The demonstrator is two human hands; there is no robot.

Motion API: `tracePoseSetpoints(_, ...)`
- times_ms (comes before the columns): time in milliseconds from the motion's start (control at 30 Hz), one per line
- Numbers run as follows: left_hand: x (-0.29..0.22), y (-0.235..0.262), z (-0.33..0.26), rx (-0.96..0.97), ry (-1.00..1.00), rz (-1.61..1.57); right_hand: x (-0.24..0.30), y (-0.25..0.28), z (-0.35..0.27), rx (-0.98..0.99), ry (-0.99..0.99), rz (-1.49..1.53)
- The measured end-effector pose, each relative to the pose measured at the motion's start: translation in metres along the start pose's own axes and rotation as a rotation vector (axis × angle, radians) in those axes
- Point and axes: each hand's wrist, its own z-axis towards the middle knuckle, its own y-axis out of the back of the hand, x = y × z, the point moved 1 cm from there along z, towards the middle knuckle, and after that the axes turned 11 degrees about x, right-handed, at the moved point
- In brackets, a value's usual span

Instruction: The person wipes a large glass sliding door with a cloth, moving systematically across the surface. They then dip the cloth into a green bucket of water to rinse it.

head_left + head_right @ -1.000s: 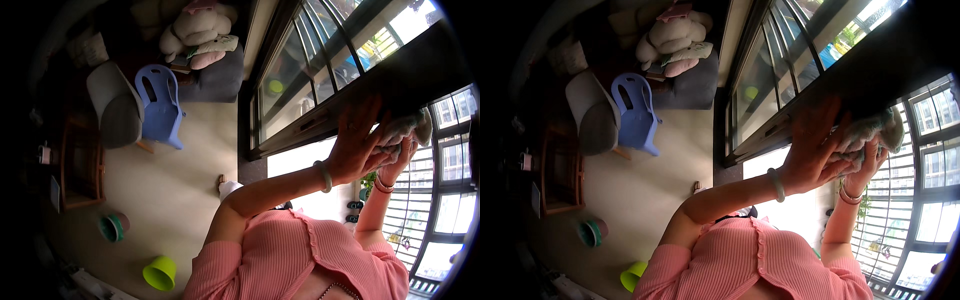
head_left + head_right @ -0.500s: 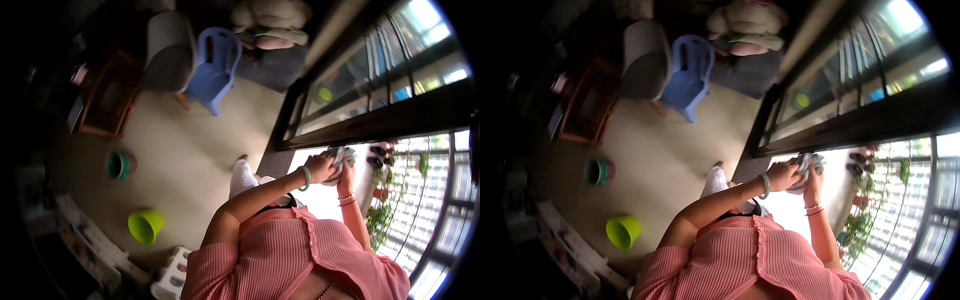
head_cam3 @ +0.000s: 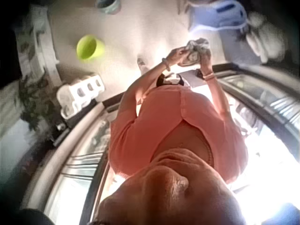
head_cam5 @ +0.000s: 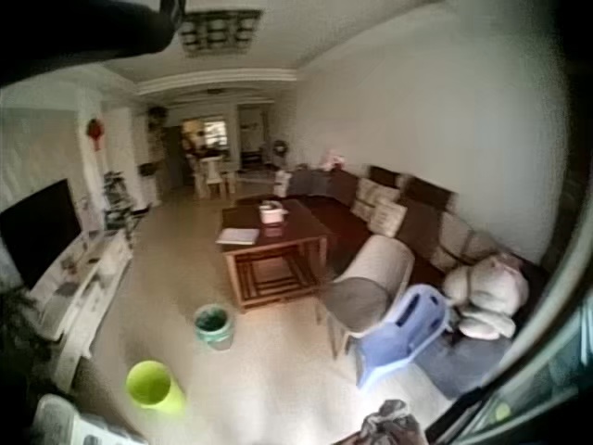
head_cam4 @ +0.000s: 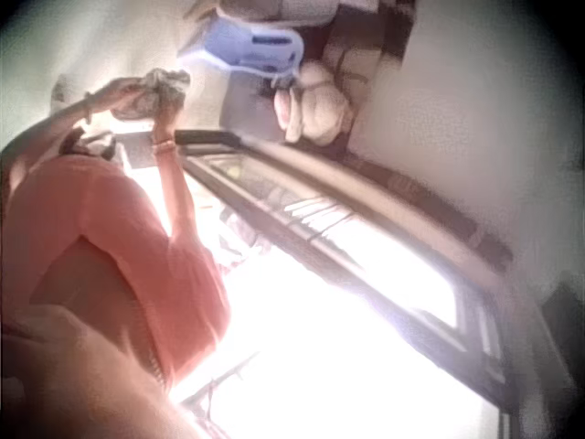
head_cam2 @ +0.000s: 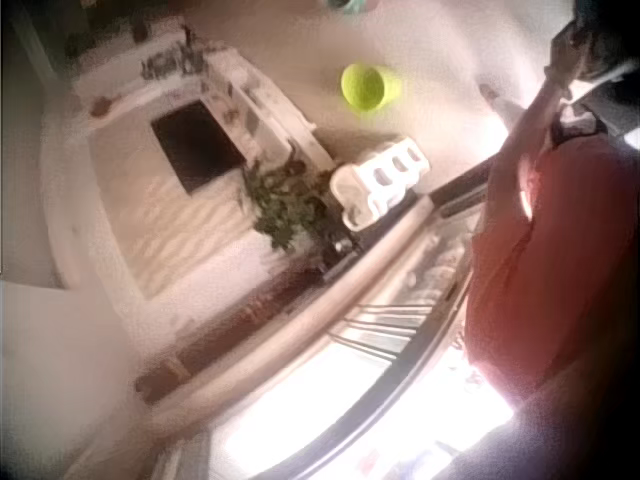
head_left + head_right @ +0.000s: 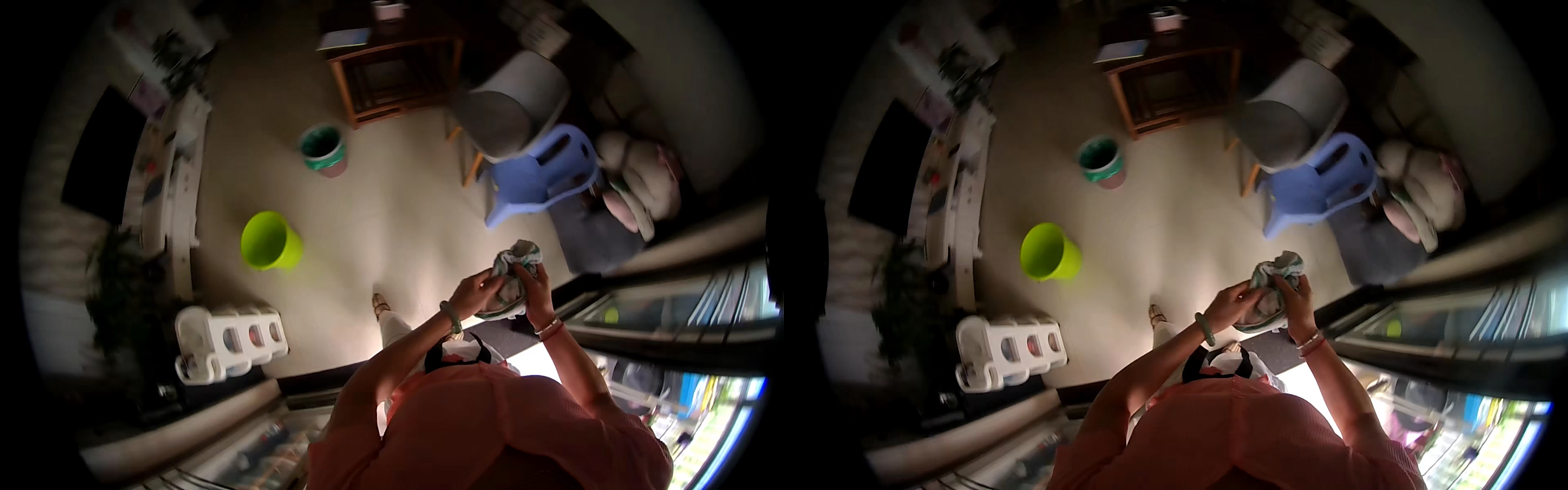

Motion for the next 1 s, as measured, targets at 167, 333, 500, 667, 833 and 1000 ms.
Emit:
tracePoseSetpoints(167,0.006,0.116,-0.056,-0.323,0.098,-0.176,-0.027,-0.124,0.08,0.326,-0.141,-0.152)
tracePoseSetpoints(333,0.043,0.23,-0.123,-0.754,-0.028,-0.464,-0.091,-0.272,0.146,0.56,-0.271,-0.205)
tracePoseSetpoints(500,0.047,0.331,-0.191,-1.01,0.078,-0.62,-0.144,-0.409,0.194,0.78,-0.289,-0.479)
tracePoseSetpoints(667,0.065,0.408,-0.226,-1.278,-0.159,-0.74,-0.185,-0.522,0.231,1.021,-0.213,-0.673)
tracePoseSetpoints(833,0.119,0.474,-0.245,-1.461,-0.032,-0.834,-0.233,-0.602,0.283,1.166,-0.262,-0.831)
tracePoseSetpoints(1000,0.155,0.533,-0.243,-1.51,-0.149,-1.098,-0.299,-0.662,0.345,1.327,-0.34,-0.966)
